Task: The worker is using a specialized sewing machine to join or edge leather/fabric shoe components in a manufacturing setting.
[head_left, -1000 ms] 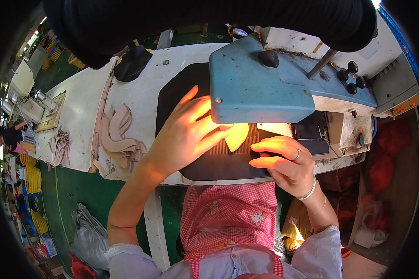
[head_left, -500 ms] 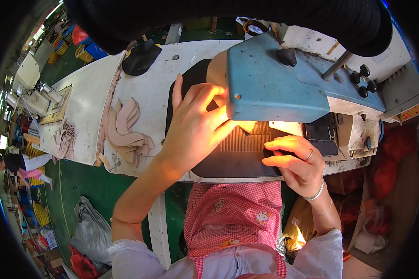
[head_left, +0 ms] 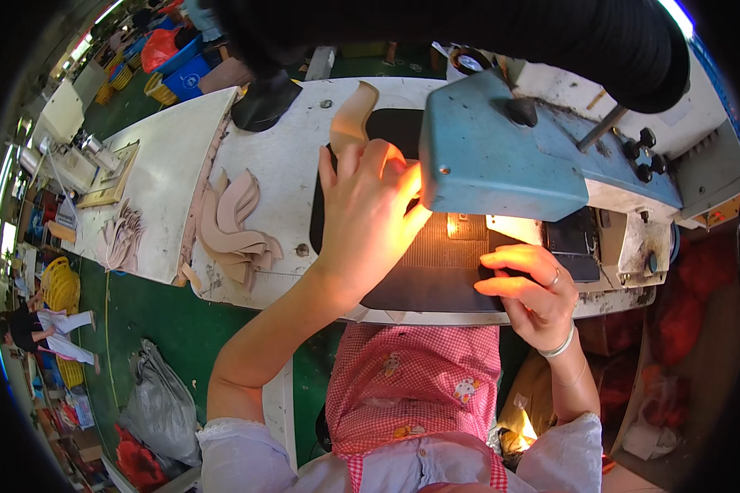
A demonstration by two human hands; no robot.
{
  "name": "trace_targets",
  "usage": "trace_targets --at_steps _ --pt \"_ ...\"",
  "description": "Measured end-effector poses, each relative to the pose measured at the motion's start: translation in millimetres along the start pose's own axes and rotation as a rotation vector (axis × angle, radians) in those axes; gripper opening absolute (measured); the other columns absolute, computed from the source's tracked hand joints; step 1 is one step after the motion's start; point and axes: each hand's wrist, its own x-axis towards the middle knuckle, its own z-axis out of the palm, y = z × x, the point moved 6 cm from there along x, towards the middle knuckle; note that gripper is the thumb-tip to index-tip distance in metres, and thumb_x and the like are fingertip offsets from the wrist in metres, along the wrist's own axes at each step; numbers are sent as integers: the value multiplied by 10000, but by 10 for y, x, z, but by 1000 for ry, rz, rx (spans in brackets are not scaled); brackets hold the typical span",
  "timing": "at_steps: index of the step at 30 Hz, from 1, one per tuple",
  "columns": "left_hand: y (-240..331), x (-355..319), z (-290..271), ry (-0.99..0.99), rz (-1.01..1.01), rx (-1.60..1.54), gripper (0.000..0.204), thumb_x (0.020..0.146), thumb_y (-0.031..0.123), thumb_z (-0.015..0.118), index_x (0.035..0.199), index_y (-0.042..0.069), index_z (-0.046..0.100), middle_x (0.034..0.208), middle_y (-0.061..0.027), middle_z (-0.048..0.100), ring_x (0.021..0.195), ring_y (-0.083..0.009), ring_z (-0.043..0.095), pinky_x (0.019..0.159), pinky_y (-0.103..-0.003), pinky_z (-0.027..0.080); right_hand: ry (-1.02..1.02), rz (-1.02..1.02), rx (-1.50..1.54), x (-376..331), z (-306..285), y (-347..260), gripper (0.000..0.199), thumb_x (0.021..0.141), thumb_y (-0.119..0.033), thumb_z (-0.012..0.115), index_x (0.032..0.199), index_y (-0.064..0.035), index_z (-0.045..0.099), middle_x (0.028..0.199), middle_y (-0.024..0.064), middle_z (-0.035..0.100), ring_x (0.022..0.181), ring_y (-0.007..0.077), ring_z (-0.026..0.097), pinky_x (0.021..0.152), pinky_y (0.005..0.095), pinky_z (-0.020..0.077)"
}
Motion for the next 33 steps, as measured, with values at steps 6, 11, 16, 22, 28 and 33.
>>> trace_targets --at_steps 6,11,16,22,28,33 --pt "-573 192 -83 18 15 -511 251 856 -10 667 1077 68 756 1148 -130 676 1095 -320 623 936 -400 493 -156 -147 360 -254 343 -537 127 735 25 748 816 -66 782 961 83 754 819 233 737 692 351 613" --pt "-1338 -281 -571 270 -181 -430 414 867 -117 557 1159 90 766 1052 -72 683 956 -215 625 804 -311 496 -402 -31 325 -540 879 -422 317 717 71 718 972 -106 781 1050 50 757 934 247 735 775 324 610" --pt "-2628 -1470 -686 144 -577 -335 337 853 -43 661 1118 129 776 1100 -54 670 992 -214 611 801 -310 489 -423 129 360 -579 999 -257 297 738 83 712 936 -121 798 1040 67 774 910 255 745 759 351 621" --pt "-1447 -1170 59 58 -243 -276 413 777 71 770 1181 136 718 1103 -108 617 1101 -338 589 950 -449 485 -499 111 325 -391 1253 -318 298 747 83 715 954 -115 798 1056 68 768 929 262 749 783 348 621" --pt "-1099 -1017 989 141 -270 -358 439 785 62 703 1219 27 651 1150 -167 618 1155 -371 576 948 -488 508 -513 67 322 -253 1248 -475 330 740 126 675 956 -91 798 1049 101 770 939 274 754 790 352 612" --pt "-1048 -1068 795 66 -231 -384 375 819 24 664 1194 19 675 1253 -174 646 1197 -412 583 994 -481 500 -519 155 273 -444 1129 -305 334 758 118 682 978 -102 806 1070 83 775 975 272 758 840 351 617"
